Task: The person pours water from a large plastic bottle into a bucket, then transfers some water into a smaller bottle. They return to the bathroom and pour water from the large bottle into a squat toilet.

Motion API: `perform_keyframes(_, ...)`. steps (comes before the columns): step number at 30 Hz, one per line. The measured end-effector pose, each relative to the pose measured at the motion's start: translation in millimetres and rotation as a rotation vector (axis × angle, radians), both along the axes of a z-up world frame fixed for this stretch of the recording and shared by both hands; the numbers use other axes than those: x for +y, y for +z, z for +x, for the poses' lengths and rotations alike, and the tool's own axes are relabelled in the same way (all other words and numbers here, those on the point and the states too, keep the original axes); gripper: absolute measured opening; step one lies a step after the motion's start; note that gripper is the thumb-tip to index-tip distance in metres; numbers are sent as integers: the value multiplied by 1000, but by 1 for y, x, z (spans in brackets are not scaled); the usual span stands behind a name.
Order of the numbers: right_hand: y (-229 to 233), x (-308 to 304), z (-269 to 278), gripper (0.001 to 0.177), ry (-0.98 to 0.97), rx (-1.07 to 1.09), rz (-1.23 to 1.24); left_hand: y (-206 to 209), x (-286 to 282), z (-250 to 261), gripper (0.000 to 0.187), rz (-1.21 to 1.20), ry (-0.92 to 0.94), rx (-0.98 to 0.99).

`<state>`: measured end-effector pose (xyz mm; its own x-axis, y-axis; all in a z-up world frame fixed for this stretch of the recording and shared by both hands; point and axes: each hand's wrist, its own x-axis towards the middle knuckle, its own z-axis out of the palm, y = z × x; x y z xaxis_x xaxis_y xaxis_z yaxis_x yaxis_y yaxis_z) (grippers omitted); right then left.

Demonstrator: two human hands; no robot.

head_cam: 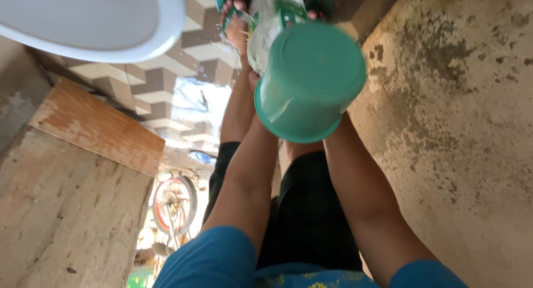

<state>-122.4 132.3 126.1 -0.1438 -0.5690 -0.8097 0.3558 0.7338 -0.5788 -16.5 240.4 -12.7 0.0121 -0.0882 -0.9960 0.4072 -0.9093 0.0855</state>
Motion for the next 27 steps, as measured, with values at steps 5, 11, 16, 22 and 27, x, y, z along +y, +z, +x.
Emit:
perform_keyframes(5,8,-28,27,17,43,-31,-55,-29,-72,87,45,-462,-98,-111)
perform_keyframes(11,-22,-68,40,18,164,-26,-107,-63,-187,69,47,-537,-1294,-156)
perform_keyframes(16,-53,-70,-13,18,230,163,-57,-75,-174,-52,58,-528,-2040,-139)
perform_keyframes(22,-6,-89,-75,19,395,522,-13,-34,-109,-79,61,-629,-2180,-116)
perform_keyframes(27,33,-173,-87,20,508,525,-561,-3,-168,-28,65,-445,-2352,-140)
